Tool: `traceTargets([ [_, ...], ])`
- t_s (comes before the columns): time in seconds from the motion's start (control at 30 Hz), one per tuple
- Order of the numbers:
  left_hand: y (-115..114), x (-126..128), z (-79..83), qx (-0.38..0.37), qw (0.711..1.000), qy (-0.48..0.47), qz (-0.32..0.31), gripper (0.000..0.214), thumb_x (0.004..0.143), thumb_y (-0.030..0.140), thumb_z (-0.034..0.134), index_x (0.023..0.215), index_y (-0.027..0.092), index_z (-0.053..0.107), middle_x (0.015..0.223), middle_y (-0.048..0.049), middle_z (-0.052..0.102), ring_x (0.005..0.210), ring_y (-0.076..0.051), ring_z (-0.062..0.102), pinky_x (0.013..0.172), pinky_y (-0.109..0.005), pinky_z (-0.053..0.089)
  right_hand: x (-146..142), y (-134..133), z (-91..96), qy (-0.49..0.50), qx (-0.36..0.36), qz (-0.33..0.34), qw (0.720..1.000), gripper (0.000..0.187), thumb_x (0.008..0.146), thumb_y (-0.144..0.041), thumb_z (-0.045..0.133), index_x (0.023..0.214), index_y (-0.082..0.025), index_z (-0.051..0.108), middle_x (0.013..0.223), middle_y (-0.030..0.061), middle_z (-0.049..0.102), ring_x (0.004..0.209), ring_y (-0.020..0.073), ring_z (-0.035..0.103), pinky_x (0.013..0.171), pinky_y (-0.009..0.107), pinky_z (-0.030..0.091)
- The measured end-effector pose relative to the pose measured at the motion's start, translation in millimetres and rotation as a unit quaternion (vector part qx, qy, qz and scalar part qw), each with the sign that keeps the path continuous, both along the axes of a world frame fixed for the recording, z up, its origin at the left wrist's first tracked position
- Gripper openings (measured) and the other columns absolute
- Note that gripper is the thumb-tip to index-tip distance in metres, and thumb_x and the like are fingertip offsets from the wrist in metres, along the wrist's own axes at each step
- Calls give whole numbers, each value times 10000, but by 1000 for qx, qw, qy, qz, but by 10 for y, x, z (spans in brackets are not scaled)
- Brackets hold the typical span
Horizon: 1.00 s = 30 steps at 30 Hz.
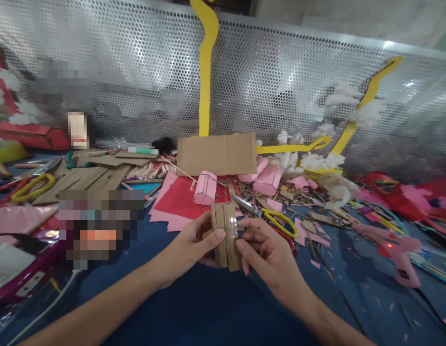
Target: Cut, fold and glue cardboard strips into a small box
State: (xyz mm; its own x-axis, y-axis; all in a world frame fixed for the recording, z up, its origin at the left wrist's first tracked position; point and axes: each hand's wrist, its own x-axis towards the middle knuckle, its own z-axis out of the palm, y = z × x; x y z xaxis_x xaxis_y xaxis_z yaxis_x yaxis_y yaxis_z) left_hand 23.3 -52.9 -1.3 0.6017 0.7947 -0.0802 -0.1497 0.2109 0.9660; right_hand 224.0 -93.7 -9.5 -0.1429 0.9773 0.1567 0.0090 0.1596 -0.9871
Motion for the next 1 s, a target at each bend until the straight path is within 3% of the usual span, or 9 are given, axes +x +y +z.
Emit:
traceTargets([
  [0.2, 19, -6, -23, 7, 1000, 23, 12, 587, 929, 494, 700, 1421, 224, 525, 1311, -146, 681, 958, -238, 749, 712, -317, 649, 3, -5, -18, -5, 11, 1, 1000, 269, 966, -365, 679, 1193, -251, 590, 871, -19, 621, 499, 78, 585, 480, 234, 500],
  [0.4, 20, -10, -23, 3, 1000, 27, 6, 598, 898, 482, 742, 1401, 230, 539, 1283, -137, 698, 945, -243, 761, 693, -313, 650, -13, -19, -32, -7, 14, -14, 1000, 265, 945, -356, 703, 1154, -237, 592, 909, -16, 591, 524, 73, 597, 479, 220, 506],
  [0.6, 4, 0, -22, 11, 999, 34, -7, 633, 880, 452, 771, 1412, 219, 518, 1301, -150, 698, 966, -257, 767, 694, -311, 646, 9, -15, 7, -33, 19, -31, 999, 242, 931, -416, 716, 989, -209, 606, 760, -25, 628, 525, 106, 609, 517, 243, 524],
  [0.73, -2, -1, -50, 28, 997, 47, -50, 624, 917, 456, 729, 1447, 220, 499, 1138, -122, 761, 1008, -271, 760, 710, -294, 633, 21, -5, 56, -45, 25, -40, 998, 329, 919, -487, 714, 806, -205, 588, 614, -32, 606, 490, 120, 586, 507, 252, 518],
  [1.0, -6, -18, -40, 53, 995, 43, -69, 636, 935, 451, 705, 1486, 295, 429, 1257, -108, 690, 1002, -260, 754, 641, -269, 637, 26, -8, 86, 2, -21, -8, 1000, 391, 904, -531, 725, 790, -198, 555, 564, -54, 586, 437, 89, 530, 490, 227, 454],
])
